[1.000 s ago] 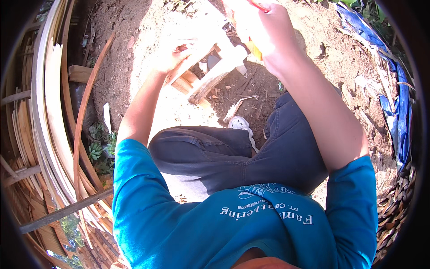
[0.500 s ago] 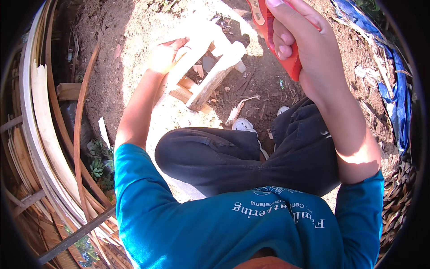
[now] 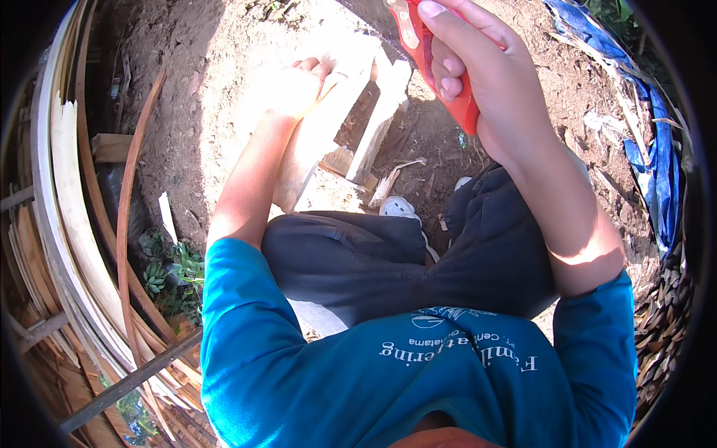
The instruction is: The person saws a piece of wood into multiple sections by hand while sitting on the ground.
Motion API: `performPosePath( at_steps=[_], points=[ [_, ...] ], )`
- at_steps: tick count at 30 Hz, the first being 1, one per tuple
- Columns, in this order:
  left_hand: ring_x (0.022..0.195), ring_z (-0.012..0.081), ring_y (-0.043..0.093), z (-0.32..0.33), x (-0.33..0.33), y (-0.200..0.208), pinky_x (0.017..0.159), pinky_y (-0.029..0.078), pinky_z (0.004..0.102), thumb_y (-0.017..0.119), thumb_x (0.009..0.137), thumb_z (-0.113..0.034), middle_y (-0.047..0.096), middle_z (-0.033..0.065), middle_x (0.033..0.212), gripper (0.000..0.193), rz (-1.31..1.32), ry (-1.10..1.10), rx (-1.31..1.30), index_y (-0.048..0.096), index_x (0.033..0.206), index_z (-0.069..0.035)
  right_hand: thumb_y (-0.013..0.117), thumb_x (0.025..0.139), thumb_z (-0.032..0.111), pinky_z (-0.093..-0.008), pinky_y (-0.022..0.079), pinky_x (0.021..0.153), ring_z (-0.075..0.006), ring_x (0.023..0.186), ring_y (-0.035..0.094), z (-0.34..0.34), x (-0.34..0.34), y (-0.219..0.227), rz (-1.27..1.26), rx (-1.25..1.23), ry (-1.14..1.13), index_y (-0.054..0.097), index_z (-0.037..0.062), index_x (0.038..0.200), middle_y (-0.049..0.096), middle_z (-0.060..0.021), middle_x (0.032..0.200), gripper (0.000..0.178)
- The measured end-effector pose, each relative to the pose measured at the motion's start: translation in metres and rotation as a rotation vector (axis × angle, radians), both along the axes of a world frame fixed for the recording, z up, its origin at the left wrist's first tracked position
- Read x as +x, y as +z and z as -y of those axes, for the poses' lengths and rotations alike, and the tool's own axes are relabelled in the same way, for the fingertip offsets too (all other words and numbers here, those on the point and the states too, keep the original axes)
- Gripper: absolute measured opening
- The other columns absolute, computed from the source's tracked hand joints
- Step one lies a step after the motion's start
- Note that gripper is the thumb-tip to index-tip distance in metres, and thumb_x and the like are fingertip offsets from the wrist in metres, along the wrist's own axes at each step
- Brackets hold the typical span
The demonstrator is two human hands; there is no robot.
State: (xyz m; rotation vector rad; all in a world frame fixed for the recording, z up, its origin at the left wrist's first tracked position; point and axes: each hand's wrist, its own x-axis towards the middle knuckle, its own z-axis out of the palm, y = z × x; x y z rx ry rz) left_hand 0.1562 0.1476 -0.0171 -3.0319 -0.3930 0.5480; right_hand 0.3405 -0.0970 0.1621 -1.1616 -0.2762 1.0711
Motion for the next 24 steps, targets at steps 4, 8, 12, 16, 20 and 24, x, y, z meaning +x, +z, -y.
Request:
performPosePath(
  at_steps=[4, 8, 12, 16, 20, 24],
  points=[
    [0.124, 0.0315, 0.063, 0.003, 0.003, 0.000, 0.105, 0.049, 0.0448, 0.043, 0.102, -0.060, 0.066, 0.0150, 0.130, 0.060, 0.038, 0.002, 0.013, 0.066, 0.126, -0.010, 0.052, 0.104, 0.014, -0.0216, 0.040, 0.056, -0.0049, 0.061, 0.045, -0.003, 0.001, 0.001, -0.063, -0.066, -0.035, 0.058, -0.0059, 0.134, 0.054, 0.0019, 0.077, 0.036],
    [0.122, 0.0344, 0.063, 0.021, 0.020, 0.000, 0.103, 0.050, 0.0462, 0.043, 0.102, -0.058, 0.066, 0.0154, 0.128, 0.059, -0.020, 0.038, 0.024, 0.065, 0.127, -0.009, 0.053, 0.103, 0.012, -0.0212, 0.039, 0.053, -0.0055, 0.059, 0.044, -0.004, 0.001, 0.009, -0.075, -0.110, -0.068, 0.059, -0.0063, 0.134, 0.054, 0.0010, 0.075, 0.036],
    [0.120, 0.0371, 0.063, 0.041, 0.035, -0.006, 0.104, 0.049, 0.0481, 0.046, 0.100, -0.060, 0.066, 0.0159, 0.128, 0.061, -0.020, 0.038, 0.029, 0.063, 0.129, -0.010, 0.053, 0.101, 0.011, -0.0211, 0.036, 0.050, -0.0055, 0.056, 0.044, 0.002, 0.003, 0.003, -0.027, -0.045, -0.102, 0.061, -0.0064, 0.130, 0.054, 0.0002, 0.074, 0.035],
    [0.119, 0.0376, 0.063, 0.024, 0.024, -0.006, 0.102, 0.049, 0.0527, 0.054, 0.096, -0.065, 0.060, 0.0177, 0.131, 0.069, 0.140, -0.055, -0.013, 0.057, 0.134, -0.008, 0.055, 0.101, 0.015, -0.0224, 0.034, 0.046, -0.0063, 0.054, 0.045, 0.003, 0.010, 0.007, -0.062, 0.010, -0.158, 0.065, -0.0046, 0.115, 0.055, -0.0017, 0.073, 0.026],
    [0.121, 0.0395, 0.062, 0.019, 0.053, 0.008, 0.105, 0.049, 0.0497, 0.068, 0.086, -0.065, 0.052, 0.0196, 0.144, 0.084, 0.050, -0.068, -0.125, 0.049, 0.144, -0.007, 0.056, 0.101, 0.016, -0.0238, 0.036, 0.045, -0.0072, 0.054, 0.046, 0.002, 0.018, 0.008, -0.071, -0.054, -0.173, 0.063, -0.0024, 0.102, 0.056, -0.0030, 0.072, 0.020],
    [0.125, 0.0365, 0.061, -0.001, 0.107, 0.013, 0.106, 0.051, 0.0437, 0.085, 0.072, -0.055, 0.053, 0.0219, 0.146, 0.096, -0.108, -0.186, -0.234, 0.048, 0.145, -0.005, 0.058, 0.101, 0.017, -0.0234, 0.036, 0.046, -0.0075, 0.054, 0.048, -0.002, 0.012, 0.005, -0.067, -0.084, -0.244, 0.060, -0.0002, 0.093, 0.055, -0.0030, 0.070, 0.019]
  ],
)
